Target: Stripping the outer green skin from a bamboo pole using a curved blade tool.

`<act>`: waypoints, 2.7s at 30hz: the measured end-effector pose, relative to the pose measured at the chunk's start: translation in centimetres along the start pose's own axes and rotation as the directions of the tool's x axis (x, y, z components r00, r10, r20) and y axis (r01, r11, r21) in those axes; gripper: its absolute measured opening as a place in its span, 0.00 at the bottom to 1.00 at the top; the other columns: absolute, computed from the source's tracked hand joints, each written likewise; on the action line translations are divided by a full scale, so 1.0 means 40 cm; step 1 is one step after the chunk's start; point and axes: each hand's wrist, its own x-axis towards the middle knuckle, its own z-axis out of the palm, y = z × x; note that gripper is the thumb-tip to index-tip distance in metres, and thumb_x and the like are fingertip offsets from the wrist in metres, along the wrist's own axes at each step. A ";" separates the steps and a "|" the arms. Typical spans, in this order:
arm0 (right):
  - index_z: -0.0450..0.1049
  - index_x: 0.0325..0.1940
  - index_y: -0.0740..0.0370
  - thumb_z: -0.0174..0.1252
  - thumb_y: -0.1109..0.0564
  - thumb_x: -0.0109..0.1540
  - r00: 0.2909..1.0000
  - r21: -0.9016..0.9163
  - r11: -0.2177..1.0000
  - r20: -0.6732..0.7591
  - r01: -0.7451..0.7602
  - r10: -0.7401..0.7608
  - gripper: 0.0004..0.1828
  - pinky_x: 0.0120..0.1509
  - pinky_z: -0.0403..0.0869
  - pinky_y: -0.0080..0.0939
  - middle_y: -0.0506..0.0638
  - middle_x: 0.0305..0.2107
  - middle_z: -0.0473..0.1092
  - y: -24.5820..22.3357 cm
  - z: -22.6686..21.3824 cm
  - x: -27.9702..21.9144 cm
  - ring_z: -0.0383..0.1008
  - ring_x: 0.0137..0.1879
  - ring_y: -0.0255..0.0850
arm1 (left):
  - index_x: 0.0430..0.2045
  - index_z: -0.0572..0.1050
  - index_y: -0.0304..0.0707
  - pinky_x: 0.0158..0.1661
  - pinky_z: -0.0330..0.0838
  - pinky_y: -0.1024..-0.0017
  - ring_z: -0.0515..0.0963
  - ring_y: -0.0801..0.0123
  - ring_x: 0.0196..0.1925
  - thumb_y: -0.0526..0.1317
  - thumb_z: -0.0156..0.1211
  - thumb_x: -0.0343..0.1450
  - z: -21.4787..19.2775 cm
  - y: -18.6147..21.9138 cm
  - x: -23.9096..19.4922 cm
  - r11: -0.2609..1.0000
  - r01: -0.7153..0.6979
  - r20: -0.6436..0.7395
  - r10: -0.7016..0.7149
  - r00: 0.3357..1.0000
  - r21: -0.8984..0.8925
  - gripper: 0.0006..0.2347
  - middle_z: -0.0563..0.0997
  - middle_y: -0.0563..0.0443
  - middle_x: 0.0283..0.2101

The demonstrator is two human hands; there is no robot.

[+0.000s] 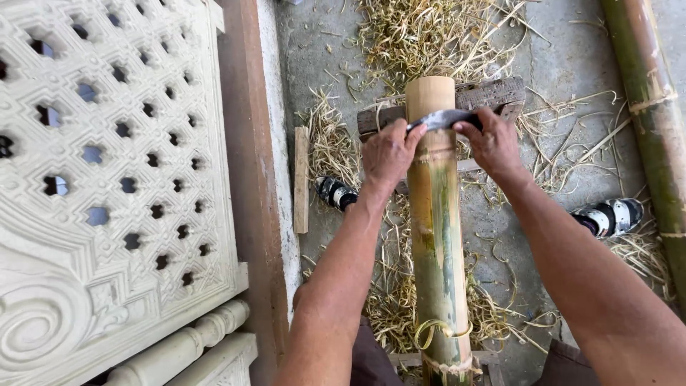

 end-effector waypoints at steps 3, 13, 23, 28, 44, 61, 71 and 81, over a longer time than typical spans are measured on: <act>0.69 0.40 0.62 0.47 0.34 0.67 0.996 0.071 0.996 0.069 -0.058 0.053 0.27 0.19 0.66 0.39 0.54 0.23 0.74 -0.024 -0.018 -0.070 0.62 0.18 0.37 | 0.21 0.69 0.47 0.13 0.59 0.72 0.60 0.77 0.14 0.61 0.47 0.76 -0.021 0.029 -0.058 0.998 0.000 0.070 -0.005 0.998 0.070 0.21 0.66 0.61 0.17; 0.66 0.38 0.61 0.47 0.33 0.69 0.999 -0.028 0.999 -0.031 -0.022 0.021 0.27 0.21 0.65 0.42 0.54 0.19 0.71 0.003 0.032 -0.331 0.63 0.19 0.38 | 0.23 0.68 0.46 0.17 0.61 0.69 0.63 0.75 0.16 0.57 0.52 0.76 -0.081 0.102 -0.278 0.996 -0.084 -0.016 0.084 0.996 -0.003 0.18 0.67 0.60 0.18; 0.67 0.32 0.62 0.47 0.35 0.64 0.980 0.044 0.983 0.102 -0.179 0.174 0.27 0.17 0.63 0.48 0.51 0.14 0.67 -0.032 -0.003 -0.790 0.61 0.15 0.43 | 0.19 0.64 0.46 0.18 0.58 0.68 0.62 0.73 0.17 0.55 0.54 0.78 -0.148 0.200 -0.671 0.991 -0.121 0.131 0.127 0.983 -0.055 0.20 0.65 0.59 0.18; 0.71 0.28 0.61 0.54 0.36 0.62 0.947 0.096 0.979 0.286 -0.178 0.145 0.25 0.18 0.62 0.45 0.52 0.11 0.68 0.027 -0.016 -0.934 0.63 0.14 0.40 | 0.19 0.65 0.45 0.19 0.59 0.70 0.63 0.75 0.19 0.56 0.56 0.76 -0.205 0.203 -0.761 0.974 -0.102 0.265 0.155 0.952 -0.203 0.20 0.66 0.59 0.19; 0.71 0.42 0.65 0.52 0.37 0.68 0.998 -0.047 0.997 0.005 0.057 -0.057 0.26 0.23 0.69 0.40 0.56 0.29 0.74 -0.052 -0.027 -0.040 0.67 0.23 0.39 | 0.21 0.66 0.48 0.14 0.56 0.75 0.59 0.79 0.14 0.59 0.48 0.76 0.017 -0.006 -0.052 0.997 0.028 0.017 -0.027 1.000 -0.068 0.19 0.65 0.63 0.17; 0.64 0.33 0.64 0.49 0.34 0.67 0.998 -0.055 0.997 -0.023 -0.057 0.056 0.29 0.23 0.64 0.45 0.53 0.20 0.67 -0.070 -0.014 -0.533 0.62 0.21 0.41 | 0.22 0.65 0.46 0.20 0.61 0.70 0.63 0.75 0.20 0.56 0.53 0.77 -0.079 0.125 -0.485 0.995 -0.099 -0.063 0.097 0.993 -0.024 0.18 0.65 0.60 0.20; 0.66 0.26 0.63 0.56 0.40 0.63 0.967 -0.012 0.994 0.229 -0.110 0.110 0.25 0.21 0.61 0.48 0.53 0.13 0.64 -0.067 -0.061 -1.022 0.61 0.16 0.42 | 0.20 0.63 0.44 0.24 0.60 0.66 0.62 0.72 0.21 0.56 0.54 0.77 -0.225 0.239 -0.895 0.985 -0.053 0.181 0.083 0.980 -0.165 0.20 0.63 0.56 0.20; 0.75 0.35 0.62 0.54 0.38 0.68 0.986 0.080 0.986 0.068 0.145 -0.150 0.24 0.23 0.65 0.40 0.51 0.20 0.72 -0.022 -0.030 -0.506 0.65 0.20 0.37 | 0.17 0.66 0.47 0.13 0.50 0.72 0.55 0.76 0.14 0.56 0.55 0.77 -0.107 0.122 -0.470 0.996 0.032 0.186 -0.017 0.982 -0.079 0.20 0.63 0.61 0.15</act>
